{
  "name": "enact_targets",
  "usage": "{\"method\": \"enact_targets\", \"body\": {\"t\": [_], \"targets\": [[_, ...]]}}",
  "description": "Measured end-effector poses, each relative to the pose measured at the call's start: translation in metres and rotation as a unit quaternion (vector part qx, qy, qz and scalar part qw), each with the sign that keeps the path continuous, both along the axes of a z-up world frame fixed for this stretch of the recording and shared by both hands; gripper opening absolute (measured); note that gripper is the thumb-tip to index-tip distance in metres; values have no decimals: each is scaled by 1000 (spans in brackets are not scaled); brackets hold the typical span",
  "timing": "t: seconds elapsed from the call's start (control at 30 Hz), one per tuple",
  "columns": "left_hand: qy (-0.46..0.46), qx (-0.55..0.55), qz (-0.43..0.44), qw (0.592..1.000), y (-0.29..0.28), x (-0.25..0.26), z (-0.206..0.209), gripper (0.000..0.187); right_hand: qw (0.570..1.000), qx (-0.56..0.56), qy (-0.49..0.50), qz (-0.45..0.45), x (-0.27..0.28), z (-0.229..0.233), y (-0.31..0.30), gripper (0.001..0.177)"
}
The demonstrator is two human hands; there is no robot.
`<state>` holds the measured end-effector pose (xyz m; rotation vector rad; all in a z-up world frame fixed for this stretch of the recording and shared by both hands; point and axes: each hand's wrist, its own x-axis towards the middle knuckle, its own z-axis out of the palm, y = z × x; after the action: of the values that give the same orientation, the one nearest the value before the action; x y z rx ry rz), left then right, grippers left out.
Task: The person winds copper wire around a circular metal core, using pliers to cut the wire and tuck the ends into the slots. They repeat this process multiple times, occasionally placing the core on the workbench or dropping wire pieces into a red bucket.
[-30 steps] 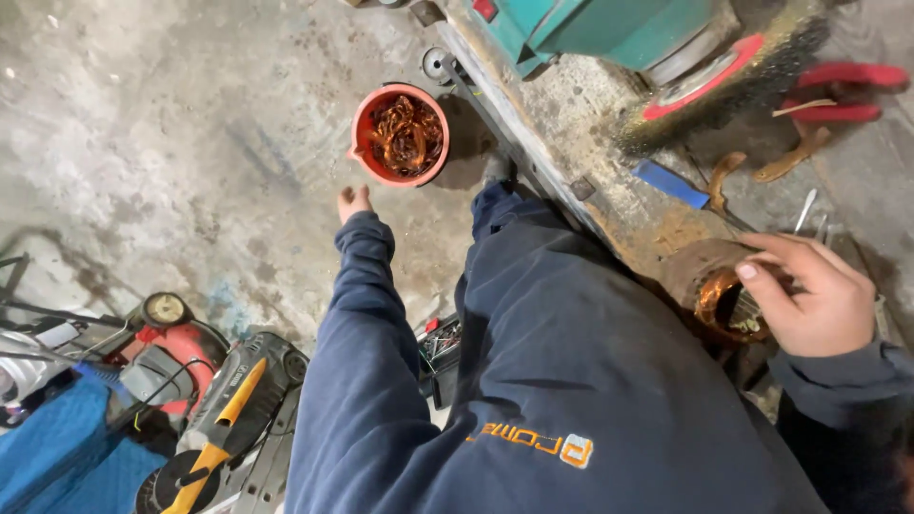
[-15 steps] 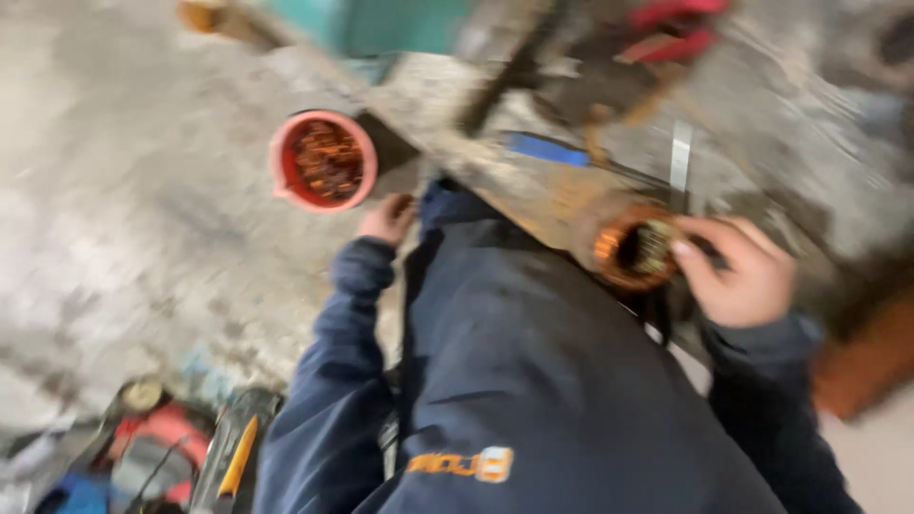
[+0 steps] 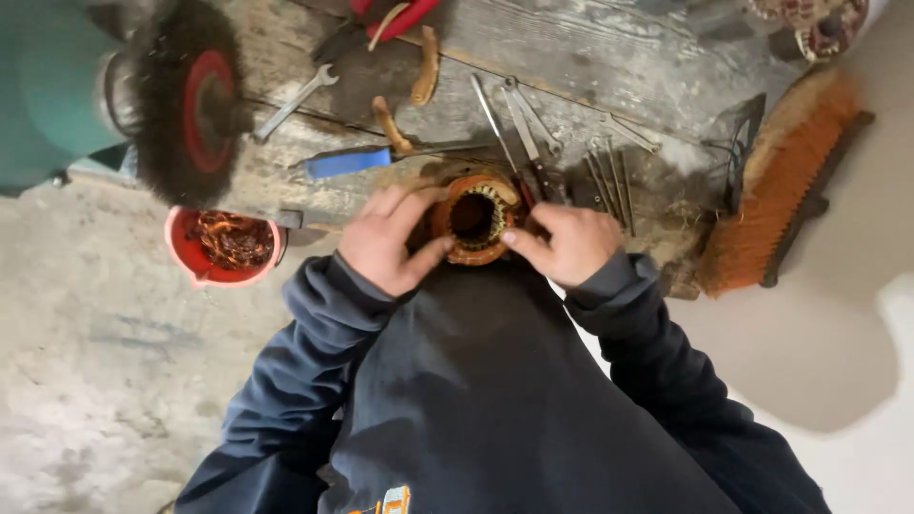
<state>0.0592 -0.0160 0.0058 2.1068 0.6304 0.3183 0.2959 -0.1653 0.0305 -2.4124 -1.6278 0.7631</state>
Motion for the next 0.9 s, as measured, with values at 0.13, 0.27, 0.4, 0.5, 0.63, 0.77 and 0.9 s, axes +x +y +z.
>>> {"method": "enact_targets", "body": {"t": [0.13, 0.27, 0.4, 0.5, 0.63, 0.77, 0.9], "targets": [[-8, 30, -93, 995, 10, 31, 4, 84, 996, -80, -3, -29, -17, -13, 4, 59], [13, 87, -200, 976, 20, 53, -10, 111, 996, -73, -5, -43, -24, -15, 17, 58], [-10, 61, -235, 970, 25, 57, -10, 111, 992, -121, -31, -16, -25, -15, 24, 47], [-49, 30, -225, 973, 34, 61, -13, 77, 992, -120, -45, 2, -24, -15, 27, 43], [-37, 45, -184, 981, 30, 95, -32, 29, 994, -92, -52, 36, -14, -23, 23, 47], [38, 131, -77, 988, 29, 112, -39, 21, 996, -12, -32, 88, 1, -36, 34, 39], [108, 140, -31, 984, 32, 109, -24, 31, 959, 140, -53, 240, 19, -33, 51, 33]]}}
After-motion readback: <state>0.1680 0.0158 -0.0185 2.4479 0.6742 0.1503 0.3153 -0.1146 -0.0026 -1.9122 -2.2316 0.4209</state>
